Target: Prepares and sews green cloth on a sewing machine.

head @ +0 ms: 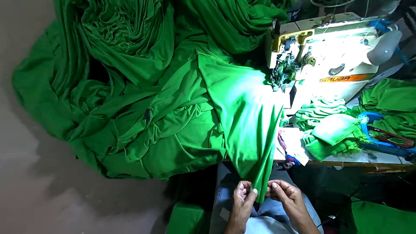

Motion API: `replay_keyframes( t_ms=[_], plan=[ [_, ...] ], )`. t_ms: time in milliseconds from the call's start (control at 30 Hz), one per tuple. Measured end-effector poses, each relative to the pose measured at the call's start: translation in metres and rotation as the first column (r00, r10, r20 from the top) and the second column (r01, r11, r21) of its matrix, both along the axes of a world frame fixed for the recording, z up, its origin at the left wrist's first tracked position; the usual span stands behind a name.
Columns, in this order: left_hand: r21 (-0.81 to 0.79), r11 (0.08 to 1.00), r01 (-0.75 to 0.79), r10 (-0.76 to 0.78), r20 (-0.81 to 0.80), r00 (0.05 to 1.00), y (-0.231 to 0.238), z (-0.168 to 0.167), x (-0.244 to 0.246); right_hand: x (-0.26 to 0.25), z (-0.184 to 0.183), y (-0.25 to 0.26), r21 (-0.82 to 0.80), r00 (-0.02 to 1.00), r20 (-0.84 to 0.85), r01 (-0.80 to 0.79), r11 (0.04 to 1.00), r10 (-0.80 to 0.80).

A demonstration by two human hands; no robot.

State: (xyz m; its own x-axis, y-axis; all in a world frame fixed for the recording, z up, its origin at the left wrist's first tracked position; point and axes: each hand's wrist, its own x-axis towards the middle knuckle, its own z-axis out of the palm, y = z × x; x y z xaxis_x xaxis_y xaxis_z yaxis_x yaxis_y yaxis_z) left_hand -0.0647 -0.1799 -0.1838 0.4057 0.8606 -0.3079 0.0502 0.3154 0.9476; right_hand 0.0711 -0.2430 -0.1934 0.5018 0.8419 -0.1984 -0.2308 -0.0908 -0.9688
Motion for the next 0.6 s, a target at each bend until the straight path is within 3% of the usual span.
replay_keyframes(
  t_ms=[267, 467, 533, 600],
  plan=[
    [-0.074, 0.995, 0.073, -0.061, 0.153, 0.986, -0.008, -0.013, -0.007, -0.009, 0.003, 0.001, 0.030, 0.984, -0.153, -0.083, 0.996, 0.087],
    [-0.430, 0.902, 0.027, 0.096, 0.262, 0.960, -0.007, -0.003, -0.008, -0.006, 0.003, -0.002, -0.055, 0.922, -0.388, -0.028, 0.998, 0.004],
    [-0.366, 0.931, -0.009, 0.112, 0.262, 0.959, -0.008, -0.002, -0.010, -0.007, 0.021, -0.004, -0.095, 0.938, -0.345, -0.014, 0.995, -0.019],
    [-0.027, 0.996, -0.079, 0.083, 0.218, 0.972, -0.013, 0.005, -0.017, -0.008, 0.022, -0.013, -0.035, 0.989, -0.149, -0.009, 0.999, 0.004]
  ],
)
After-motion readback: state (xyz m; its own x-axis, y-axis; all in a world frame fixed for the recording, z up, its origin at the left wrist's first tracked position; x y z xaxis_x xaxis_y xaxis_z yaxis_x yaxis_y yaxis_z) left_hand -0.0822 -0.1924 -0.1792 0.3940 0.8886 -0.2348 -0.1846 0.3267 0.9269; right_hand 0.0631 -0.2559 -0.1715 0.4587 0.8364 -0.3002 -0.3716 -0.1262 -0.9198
